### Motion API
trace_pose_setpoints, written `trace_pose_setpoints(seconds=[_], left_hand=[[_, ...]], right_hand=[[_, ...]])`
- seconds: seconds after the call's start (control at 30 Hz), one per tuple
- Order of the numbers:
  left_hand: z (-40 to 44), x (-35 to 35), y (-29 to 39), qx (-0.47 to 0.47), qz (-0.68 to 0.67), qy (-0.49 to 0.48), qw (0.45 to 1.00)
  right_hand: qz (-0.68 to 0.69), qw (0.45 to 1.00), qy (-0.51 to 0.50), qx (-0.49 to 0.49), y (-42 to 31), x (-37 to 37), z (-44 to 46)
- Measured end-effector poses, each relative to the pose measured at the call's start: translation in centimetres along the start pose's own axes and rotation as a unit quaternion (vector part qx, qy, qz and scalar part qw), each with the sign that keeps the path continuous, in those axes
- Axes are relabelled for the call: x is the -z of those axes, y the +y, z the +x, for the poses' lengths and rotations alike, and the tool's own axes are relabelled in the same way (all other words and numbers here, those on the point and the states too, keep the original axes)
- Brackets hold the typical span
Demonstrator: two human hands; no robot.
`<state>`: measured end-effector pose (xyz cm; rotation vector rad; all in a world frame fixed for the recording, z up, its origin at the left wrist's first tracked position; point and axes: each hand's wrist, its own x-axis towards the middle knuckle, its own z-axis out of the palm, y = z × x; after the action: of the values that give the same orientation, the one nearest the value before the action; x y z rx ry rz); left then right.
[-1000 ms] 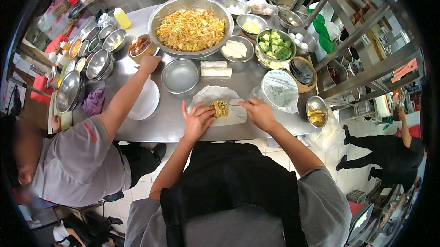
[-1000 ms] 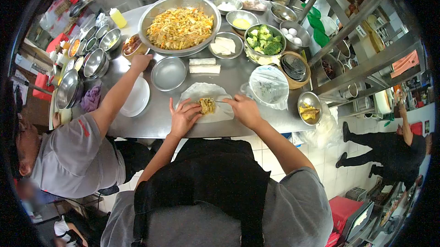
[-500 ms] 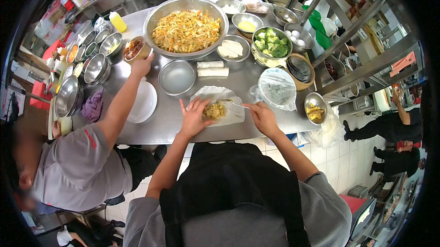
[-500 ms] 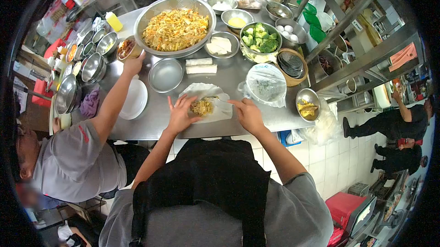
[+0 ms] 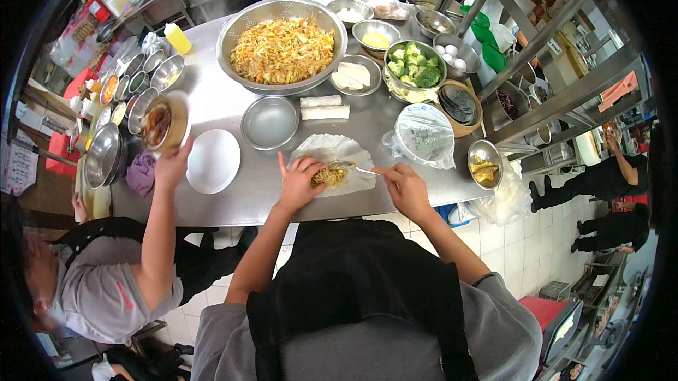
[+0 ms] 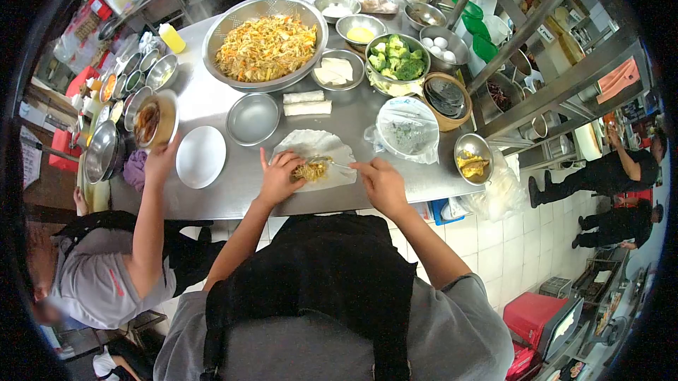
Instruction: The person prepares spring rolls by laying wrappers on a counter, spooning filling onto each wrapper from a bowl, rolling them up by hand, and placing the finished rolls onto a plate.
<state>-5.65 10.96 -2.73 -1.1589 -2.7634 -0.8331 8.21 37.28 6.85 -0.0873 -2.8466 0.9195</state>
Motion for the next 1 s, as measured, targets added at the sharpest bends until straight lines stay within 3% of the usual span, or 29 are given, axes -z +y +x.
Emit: trace_pose_setpoints(seconds=[0.1, 0.2, 0.3, 0.4, 0.6, 0.87, 1.0], left_hand=[[0.1, 0.1, 0.0, 0.005, 0.002, 0.001, 1.000], [0.0, 0.3, -0.1, 0.011, -0.004, 0.000, 1.000], [-0.1, 0.6, 0.1, 0.024, 0.002, -0.003, 1.000], [-0.3, 1.3, 0.9, 0.034, 0.002, 0.023, 0.999], [0.1, 1.5, 0.1, 0.002, -0.020, -0.015, 1.000], [-0.5, 1.9, -0.4, 0.000, 0.020, 0.002, 1.000], [0.1, 3.1, 1.3, -0.005, 0.009, 0.013, 1.000]], right_hand=[[-0.008, 0.999, 0.002, 0.052, -0.7, -0.7, -0.6], [-0.054, 0.998, 0.026, 0.016, -0.3, -1.5, -0.9], [-0.013, 1.000, 0.022, -0.006, 0.0, -0.7, -1.0], [0.004, 1.000, 0.004, -0.004, -0.6, -0.1, -1.4], [-0.079, 0.995, 0.013, 0.057, -0.8, -1.9, -2.1], [0.052, 0.998, 0.001, -0.033, 1.1, -0.4, -0.9], [0.111, 0.993, 0.015, -0.034, 1.0, 1.7, 4.5]])
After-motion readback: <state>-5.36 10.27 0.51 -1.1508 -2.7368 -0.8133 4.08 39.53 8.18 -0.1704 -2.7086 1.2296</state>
